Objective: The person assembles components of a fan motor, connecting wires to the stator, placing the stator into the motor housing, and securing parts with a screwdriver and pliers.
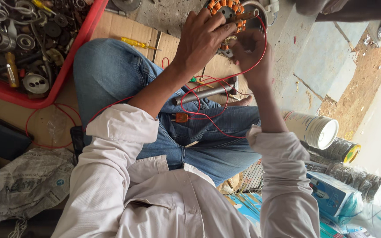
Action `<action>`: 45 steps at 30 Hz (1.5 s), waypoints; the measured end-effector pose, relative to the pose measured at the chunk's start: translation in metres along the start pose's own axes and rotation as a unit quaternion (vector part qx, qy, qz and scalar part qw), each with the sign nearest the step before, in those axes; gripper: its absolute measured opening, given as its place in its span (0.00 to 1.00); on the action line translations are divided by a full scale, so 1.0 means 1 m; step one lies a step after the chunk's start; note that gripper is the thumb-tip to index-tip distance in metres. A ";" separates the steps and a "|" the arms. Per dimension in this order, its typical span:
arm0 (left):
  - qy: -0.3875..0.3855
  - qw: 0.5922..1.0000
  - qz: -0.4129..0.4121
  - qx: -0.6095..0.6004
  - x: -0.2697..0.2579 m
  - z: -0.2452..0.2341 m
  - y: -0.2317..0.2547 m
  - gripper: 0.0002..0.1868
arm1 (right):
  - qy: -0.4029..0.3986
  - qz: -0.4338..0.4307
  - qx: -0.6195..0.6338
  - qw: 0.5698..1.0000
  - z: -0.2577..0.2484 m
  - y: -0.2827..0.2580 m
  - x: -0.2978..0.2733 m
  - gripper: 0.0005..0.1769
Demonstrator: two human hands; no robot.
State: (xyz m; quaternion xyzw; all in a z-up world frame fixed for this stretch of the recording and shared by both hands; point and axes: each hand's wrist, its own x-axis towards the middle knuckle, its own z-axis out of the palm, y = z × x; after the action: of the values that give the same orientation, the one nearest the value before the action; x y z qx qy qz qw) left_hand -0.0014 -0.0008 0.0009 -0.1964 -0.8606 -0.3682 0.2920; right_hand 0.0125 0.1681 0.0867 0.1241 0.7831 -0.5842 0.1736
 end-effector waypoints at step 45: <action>-0.149 0.959 0.075 -0.228 0.084 -0.033 0.003 0.21 | -0.006 -0.083 0.359 0.930 0.012 0.018 0.013 0.13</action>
State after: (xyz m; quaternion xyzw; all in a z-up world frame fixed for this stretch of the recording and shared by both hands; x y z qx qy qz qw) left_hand -0.0509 -0.0130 0.0750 -0.3749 -0.7701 -0.4983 0.1346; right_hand 0.0092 0.1614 0.0630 0.1085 0.5277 -0.8393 0.0731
